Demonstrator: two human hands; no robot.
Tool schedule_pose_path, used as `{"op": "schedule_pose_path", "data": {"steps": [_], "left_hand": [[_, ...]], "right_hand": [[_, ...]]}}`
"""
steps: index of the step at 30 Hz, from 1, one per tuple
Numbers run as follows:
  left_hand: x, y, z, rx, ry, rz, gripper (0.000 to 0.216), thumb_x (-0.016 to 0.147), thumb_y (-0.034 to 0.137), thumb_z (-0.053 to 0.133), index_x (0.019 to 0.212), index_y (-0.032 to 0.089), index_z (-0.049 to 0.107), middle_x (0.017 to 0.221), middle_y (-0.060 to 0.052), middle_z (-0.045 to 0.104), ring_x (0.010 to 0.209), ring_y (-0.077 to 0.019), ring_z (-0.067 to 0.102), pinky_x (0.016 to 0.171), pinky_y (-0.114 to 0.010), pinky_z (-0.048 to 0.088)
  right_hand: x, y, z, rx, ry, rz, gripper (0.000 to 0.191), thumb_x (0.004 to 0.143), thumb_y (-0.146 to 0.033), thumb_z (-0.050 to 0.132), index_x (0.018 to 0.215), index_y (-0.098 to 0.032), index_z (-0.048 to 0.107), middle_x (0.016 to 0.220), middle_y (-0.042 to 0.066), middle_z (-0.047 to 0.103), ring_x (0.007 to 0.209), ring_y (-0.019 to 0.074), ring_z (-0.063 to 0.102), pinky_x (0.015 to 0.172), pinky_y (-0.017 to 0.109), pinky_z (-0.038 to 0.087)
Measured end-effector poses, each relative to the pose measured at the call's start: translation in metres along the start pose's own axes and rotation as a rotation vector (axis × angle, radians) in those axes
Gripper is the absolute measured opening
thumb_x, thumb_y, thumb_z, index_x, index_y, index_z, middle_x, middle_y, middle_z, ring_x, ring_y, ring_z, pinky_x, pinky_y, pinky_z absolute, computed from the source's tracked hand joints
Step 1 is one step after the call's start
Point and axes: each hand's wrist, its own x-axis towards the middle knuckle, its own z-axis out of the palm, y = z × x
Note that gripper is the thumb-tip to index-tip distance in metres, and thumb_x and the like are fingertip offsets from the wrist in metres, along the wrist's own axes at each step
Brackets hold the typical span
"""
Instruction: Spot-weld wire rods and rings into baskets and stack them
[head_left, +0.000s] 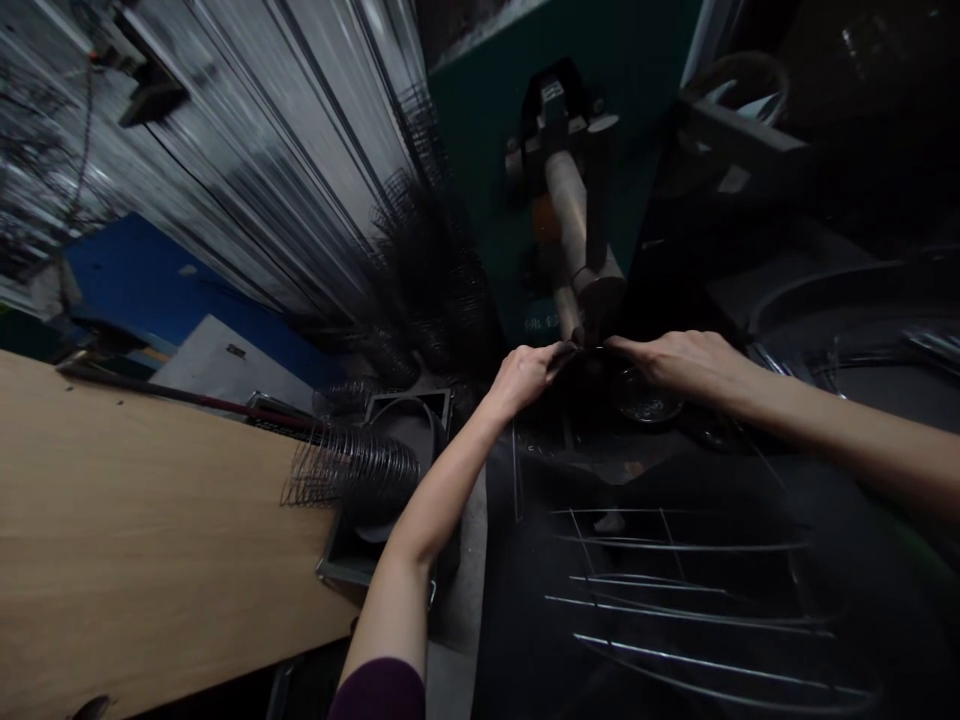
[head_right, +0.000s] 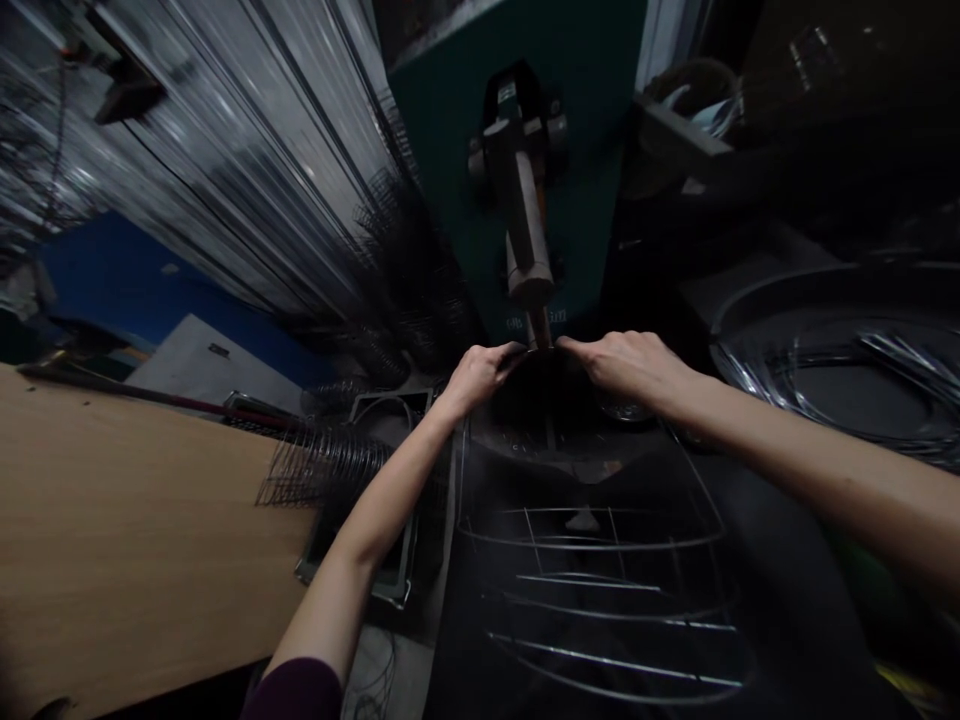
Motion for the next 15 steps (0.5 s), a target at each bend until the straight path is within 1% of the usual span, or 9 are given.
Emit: {"op": "schedule_pose_path", "data": {"steps": [6, 11, 15], "left_hand": [[0.003, 0.000, -0.002, 0.006, 0.001, 0.001, 0.030, 0.095, 0.032, 0.048, 0.118, 0.022, 0.066, 0.099, -0.006, 0.074, 0.090, -0.0202, 0.069, 0.073, -0.022, 0.047], [0.004, 0.002, -0.003, 0.008, 0.001, 0.002, 0.031, 0.096, 0.035, 0.046, 0.115, 0.022, 0.067, 0.093, -0.005, 0.074, 0.080, -0.0167, 0.069, 0.067, -0.020, 0.044], [0.004, 0.005, -0.003, 0.064, 0.025, -0.024, 0.031, 0.096, 0.038, 0.046, 0.107, 0.019, 0.068, 0.090, -0.007, 0.074, 0.085, -0.0191, 0.069, 0.069, -0.021, 0.044]], "right_hand": [[0.004, 0.003, 0.001, 0.020, -0.007, -0.005, 0.048, 0.094, -0.025, 0.029, 0.138, -0.025, 0.046, 0.089, 0.019, 0.066, 0.074, 0.0292, 0.063, 0.058, 0.032, 0.032], [0.008, 0.006, 0.009, 0.039, 0.040, 0.013, 0.049, 0.095, -0.030, 0.028, 0.139, -0.023, 0.047, 0.090, 0.019, 0.067, 0.074, 0.0311, 0.063, 0.056, 0.032, 0.032], [0.009, 0.006, 0.007, 0.042, 0.038, 0.026, 0.048, 0.094, -0.033, 0.030, 0.137, -0.023, 0.049, 0.091, 0.017, 0.067, 0.075, 0.0303, 0.064, 0.056, 0.030, 0.034]]}}
